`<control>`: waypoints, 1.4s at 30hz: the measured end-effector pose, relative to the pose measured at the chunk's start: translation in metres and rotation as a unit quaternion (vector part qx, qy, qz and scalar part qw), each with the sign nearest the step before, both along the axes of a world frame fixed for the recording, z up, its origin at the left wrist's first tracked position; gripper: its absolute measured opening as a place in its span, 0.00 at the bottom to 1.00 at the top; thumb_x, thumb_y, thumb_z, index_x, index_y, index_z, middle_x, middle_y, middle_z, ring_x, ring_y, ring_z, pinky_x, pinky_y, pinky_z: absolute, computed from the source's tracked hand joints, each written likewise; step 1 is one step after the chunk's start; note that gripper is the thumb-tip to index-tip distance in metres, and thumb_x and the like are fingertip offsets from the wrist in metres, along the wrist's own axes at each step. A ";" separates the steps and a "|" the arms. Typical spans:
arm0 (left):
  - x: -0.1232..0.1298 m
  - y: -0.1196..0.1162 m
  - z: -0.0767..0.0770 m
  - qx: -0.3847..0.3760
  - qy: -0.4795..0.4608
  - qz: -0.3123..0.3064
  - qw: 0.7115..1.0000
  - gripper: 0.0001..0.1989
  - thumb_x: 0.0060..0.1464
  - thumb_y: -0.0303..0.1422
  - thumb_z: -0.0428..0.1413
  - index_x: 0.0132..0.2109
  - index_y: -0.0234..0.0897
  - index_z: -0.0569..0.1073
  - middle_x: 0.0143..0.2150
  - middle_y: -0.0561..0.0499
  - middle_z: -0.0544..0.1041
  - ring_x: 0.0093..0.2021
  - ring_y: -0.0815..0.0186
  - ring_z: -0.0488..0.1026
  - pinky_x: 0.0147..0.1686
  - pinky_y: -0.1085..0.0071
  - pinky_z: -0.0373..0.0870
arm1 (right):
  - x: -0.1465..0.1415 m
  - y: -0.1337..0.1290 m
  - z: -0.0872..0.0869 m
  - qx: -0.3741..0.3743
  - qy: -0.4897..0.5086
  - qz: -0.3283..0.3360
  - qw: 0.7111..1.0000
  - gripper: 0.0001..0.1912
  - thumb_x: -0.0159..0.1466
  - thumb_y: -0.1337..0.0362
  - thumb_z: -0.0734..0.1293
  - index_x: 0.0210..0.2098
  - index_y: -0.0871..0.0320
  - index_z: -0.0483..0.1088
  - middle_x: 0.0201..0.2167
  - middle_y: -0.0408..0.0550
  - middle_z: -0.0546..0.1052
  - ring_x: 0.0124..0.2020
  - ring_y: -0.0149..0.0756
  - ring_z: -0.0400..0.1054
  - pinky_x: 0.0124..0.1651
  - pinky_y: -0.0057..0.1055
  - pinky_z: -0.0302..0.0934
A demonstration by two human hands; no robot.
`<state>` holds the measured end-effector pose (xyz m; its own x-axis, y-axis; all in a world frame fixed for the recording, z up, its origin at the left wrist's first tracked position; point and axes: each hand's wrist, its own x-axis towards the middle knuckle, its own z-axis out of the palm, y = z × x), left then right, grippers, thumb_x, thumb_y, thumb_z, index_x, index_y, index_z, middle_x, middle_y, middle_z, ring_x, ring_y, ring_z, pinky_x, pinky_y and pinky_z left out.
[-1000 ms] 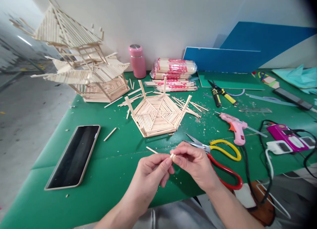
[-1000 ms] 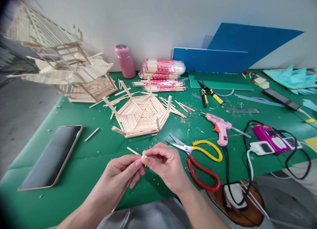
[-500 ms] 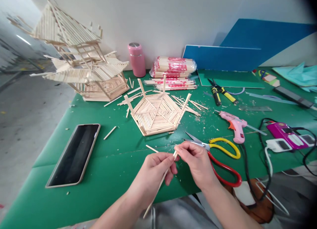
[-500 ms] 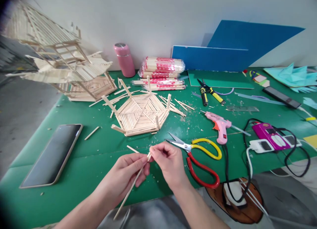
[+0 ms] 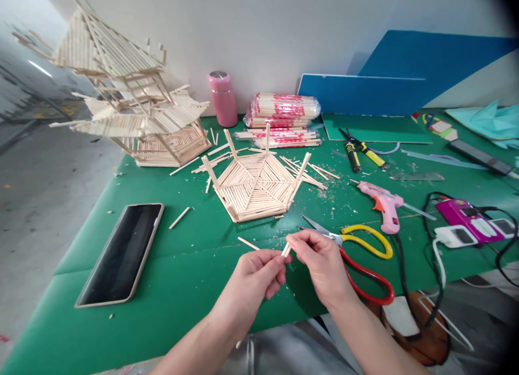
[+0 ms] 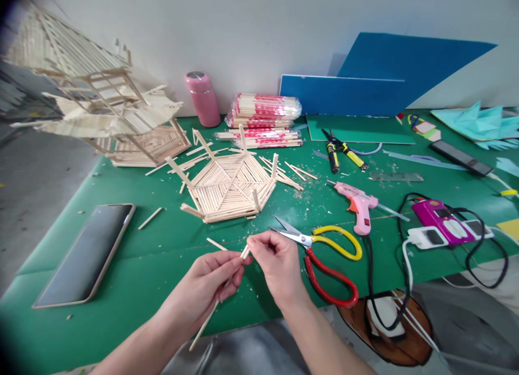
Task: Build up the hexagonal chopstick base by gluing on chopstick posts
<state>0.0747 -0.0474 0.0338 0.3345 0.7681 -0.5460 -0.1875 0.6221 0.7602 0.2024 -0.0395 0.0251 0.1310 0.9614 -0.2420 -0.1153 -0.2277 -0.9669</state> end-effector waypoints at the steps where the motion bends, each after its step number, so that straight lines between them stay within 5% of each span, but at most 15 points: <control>1: 0.000 0.000 0.001 -0.002 0.004 0.001 1.000 0.12 0.47 0.36 0.55 0.32 0.28 0.73 0.19 0.55 0.64 0.17 0.78 0.52 0.18 0.77 0.43 | 0.000 0.000 -0.001 0.000 -0.001 0.000 1.000 0.08 0.52 0.62 0.67 0.20 0.59 0.69 0.13 0.37 0.65 0.16 0.25 0.56 0.21 0.24 0.53; 11: 0.002 0.000 0.005 0.043 0.123 0.009 0.991 0.12 0.47 0.37 0.54 0.30 0.30 0.74 0.19 0.56 0.63 0.21 0.74 0.56 0.21 0.77 0.51 | 0.000 -0.004 -0.007 -0.004 -0.027 0.007 1.000 0.08 0.53 0.59 0.68 0.25 0.58 0.73 0.20 0.40 0.72 0.23 0.28 0.62 0.29 0.27 0.58; 15: -0.005 -0.002 0.005 0.103 0.184 0.002 0.978 0.12 0.48 0.38 0.53 0.29 0.32 0.74 0.20 0.54 0.65 0.23 0.71 0.60 0.23 0.76 0.55 | 0.024 0.003 -0.004 0.025 -0.119 -0.038 0.992 0.11 0.54 0.56 0.66 0.29 0.58 0.73 0.23 0.43 0.74 0.25 0.32 0.65 0.30 0.30 0.60; 17: -0.011 -0.004 0.006 0.138 0.212 -0.008 0.967 0.13 0.50 0.38 0.52 0.30 0.33 0.74 0.20 0.54 0.65 0.24 0.69 0.61 0.23 0.75 0.56 | 0.048 0.014 -0.001 0.092 -0.241 -0.074 0.963 0.11 0.56 0.56 0.64 0.31 0.58 0.72 0.26 0.45 0.74 0.27 0.33 0.66 0.31 0.30 0.60; 20: -0.018 -0.007 0.009 0.209 0.260 -0.035 0.942 0.12 0.52 0.37 0.50 0.31 0.35 0.74 0.21 0.53 0.66 0.24 0.68 0.62 0.25 0.75 0.58 | 0.083 0.035 0.000 0.110 -0.538 0.026 0.835 0.12 0.60 0.58 0.59 0.31 0.56 0.72 0.29 0.46 0.74 0.27 0.33 0.66 0.29 0.28 0.58; 23: -0.021 -0.010 0.013 0.295 0.293 -0.072 0.907 0.11 0.54 0.34 0.48 0.30 0.36 0.73 0.24 0.52 0.68 0.25 0.68 0.63 0.27 0.75 0.59 | 0.100 0.055 -0.005 0.082 -0.615 0.072 0.781 0.11 0.58 0.61 0.60 0.27 0.55 0.73 0.27 0.46 0.73 0.23 0.34 0.66 0.22 0.29 0.51; 28: -0.021 -0.013 0.014 0.379 0.301 -0.083 0.871 0.11 0.55 0.31 0.47 0.36 0.38 0.74 0.27 0.48 0.71 0.27 0.66 0.66 0.27 0.74 0.59 | 0.105 0.050 -0.006 0.073 -0.644 0.076 0.758 0.14 0.58 0.61 0.59 0.40 0.55 0.71 0.32 0.48 0.74 0.27 0.37 0.69 0.23 0.30 0.54; 35: -0.021 -0.011 0.008 0.385 0.354 -0.091 0.847 0.12 0.56 0.31 0.46 0.36 0.36 0.74 0.31 0.45 0.74 0.29 0.65 0.69 0.30 0.73 0.61 | 0.145 -0.027 -0.018 0.062 -0.661 0.098 0.741 0.09 0.58 0.61 0.57 0.36 0.54 0.65 0.35 0.47 0.74 0.33 0.38 0.70 0.32 0.32 0.63; 42: -0.021 -0.011 0.006 0.390 0.373 -0.078 0.838 0.12 0.57 0.32 0.45 0.34 0.36 0.73 0.28 0.49 0.73 0.28 0.67 0.69 0.30 0.75 0.63 | 0.154 -0.036 -0.039 0.115 -0.731 0.088 0.667 0.10 0.58 0.63 0.57 0.37 0.58 0.64 0.34 0.54 0.72 0.33 0.44 0.68 0.35 0.38 0.63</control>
